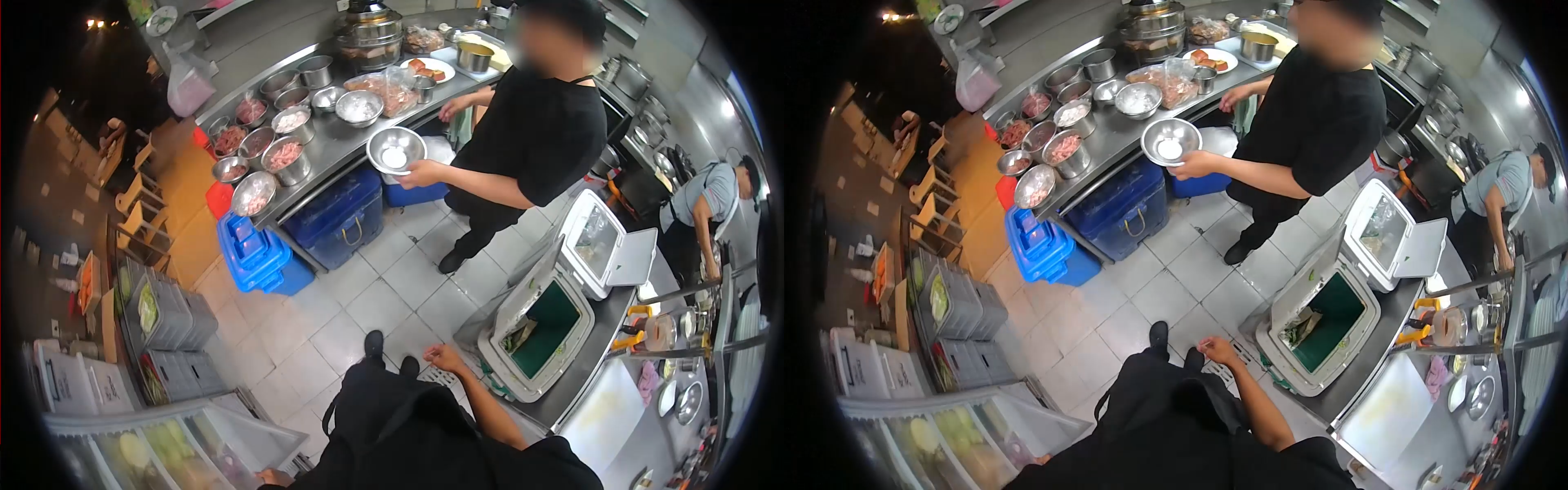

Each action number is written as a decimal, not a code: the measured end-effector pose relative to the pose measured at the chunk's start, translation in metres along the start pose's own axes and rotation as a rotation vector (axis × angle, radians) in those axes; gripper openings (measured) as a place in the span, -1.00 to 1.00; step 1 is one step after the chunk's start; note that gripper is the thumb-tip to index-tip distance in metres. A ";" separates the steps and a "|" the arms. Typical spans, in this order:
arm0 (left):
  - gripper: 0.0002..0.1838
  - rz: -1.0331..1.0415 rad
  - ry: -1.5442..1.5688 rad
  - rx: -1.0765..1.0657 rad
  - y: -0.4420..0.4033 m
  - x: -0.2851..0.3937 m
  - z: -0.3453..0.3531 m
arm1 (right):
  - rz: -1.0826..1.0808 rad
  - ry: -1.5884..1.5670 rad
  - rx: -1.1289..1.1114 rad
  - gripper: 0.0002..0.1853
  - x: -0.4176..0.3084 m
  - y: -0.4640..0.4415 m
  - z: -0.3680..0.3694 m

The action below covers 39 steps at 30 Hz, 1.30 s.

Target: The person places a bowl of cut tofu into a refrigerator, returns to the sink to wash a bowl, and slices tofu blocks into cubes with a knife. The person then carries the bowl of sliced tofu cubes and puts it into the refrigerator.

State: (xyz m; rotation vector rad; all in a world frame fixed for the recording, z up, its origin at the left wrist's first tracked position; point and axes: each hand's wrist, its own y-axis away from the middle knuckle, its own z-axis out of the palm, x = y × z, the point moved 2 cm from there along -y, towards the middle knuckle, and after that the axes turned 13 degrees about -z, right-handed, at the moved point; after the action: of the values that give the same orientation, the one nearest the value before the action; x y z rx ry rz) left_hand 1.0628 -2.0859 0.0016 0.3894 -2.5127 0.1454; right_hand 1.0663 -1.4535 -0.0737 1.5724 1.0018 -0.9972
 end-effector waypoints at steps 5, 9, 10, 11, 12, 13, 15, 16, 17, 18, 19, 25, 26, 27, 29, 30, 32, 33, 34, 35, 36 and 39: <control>-0.14 -0.061 0.081 0.083 0.000 0.007 -0.018 | 0.004 -0.018 0.042 -0.72 -0.017 0.002 -0.007; -0.14 -0.089 0.139 0.152 -0.002 0.013 -0.032 | -0.035 0.026 0.037 -0.69 -0.035 -0.003 -0.012; -0.14 -0.097 0.159 0.170 -0.003 0.017 -0.035 | -0.055 0.015 0.026 -0.68 -0.041 -0.008 -0.012; -0.14 -0.098 0.176 0.184 -0.002 0.022 -0.040 | -0.062 0.015 0.020 -0.68 -0.040 -0.014 -0.013; -0.14 -0.096 0.197 0.202 -0.001 0.029 -0.043 | -0.084 0.024 -0.004 -0.69 -0.040 -0.019 -0.014; -0.14 -0.101 0.212 0.222 -0.002 0.034 -0.047 | -0.106 0.035 -0.030 -0.69 -0.040 -0.023 -0.015; -0.14 -0.107 0.234 0.262 -0.003 0.041 -0.056 | -0.127 0.056 -0.061 -0.69 -0.043 -0.033 -0.018; -0.14 -0.112 0.246 0.282 -0.004 0.044 -0.061 | -0.146 0.074 -0.083 -0.70 -0.045 -0.039 -0.019; -0.14 -0.110 0.257 0.302 -0.006 0.047 -0.064 | -0.149 0.074 -0.095 -0.70 -0.047 -0.045 -0.021; -0.14 -0.106 0.271 0.316 -0.009 0.050 -0.067 | -0.199 0.116 -0.092 -0.68 -0.050 -0.051 -0.026; -0.14 -0.102 0.277 0.330 -0.014 0.051 -0.067 | -0.247 0.157 -0.083 -0.67 -0.052 -0.057 -0.030; -0.05 -0.190 0.055 0.263 -0.046 0.050 -0.044 | -0.187 0.377 -0.071 -0.63 -0.093 -0.093 -0.081; -0.05 -0.181 0.043 0.251 -0.039 0.053 -0.037 | -0.161 0.417 -0.068 -0.62 -0.091 -0.100 -0.090; -0.05 -0.169 0.032 0.238 -0.029 0.057 -0.027 | -0.169 0.425 -0.060 -0.60 -0.086 -0.108 -0.099; -0.04 -0.124 0.011 0.186 -0.003 0.071 -0.003 | -0.103 0.463 -0.042 -0.59 -0.079 -0.125 -0.117; -0.04 -0.093 0.003 0.161 0.010 0.078 0.008 | -0.042 0.500 -0.059 -0.59 -0.074 -0.131 -0.122; -0.04 -0.041 -0.023 0.087 0.041 0.094 0.033 | 0.011 0.497 -0.016 -0.58 -0.060 -0.142 -0.135; -0.03 -0.022 -0.030 0.069 0.055 0.091 0.039 | 0.031 0.583 -0.041 -0.58 -0.046 -0.148 -0.142; -0.03 0.000 -0.040 0.034 0.071 0.096 0.052 | 0.051 0.669 -0.070 -0.59 -0.034 -0.152 -0.149; -0.03 0.014 -0.054 0.004 0.086 0.101 0.058 | 0.130 0.637 -0.074 -0.59 -0.027 -0.152 -0.154; -0.02 0.031 -0.067 -0.024 0.098 0.107 0.067 | 0.134 0.631 -0.059 -0.59 -0.019 -0.154 -0.159; -0.02 0.073 -0.113 -0.110 0.134 0.120 0.090 | 0.363 0.666 -0.282 -0.59 0.016 -0.156 -0.172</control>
State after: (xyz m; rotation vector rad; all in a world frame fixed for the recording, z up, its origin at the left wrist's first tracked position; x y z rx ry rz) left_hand 0.8788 -2.0046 -0.0061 0.2686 -2.6331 0.0137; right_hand 0.9465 -1.2565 -0.1042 1.7914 1.1726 -0.0597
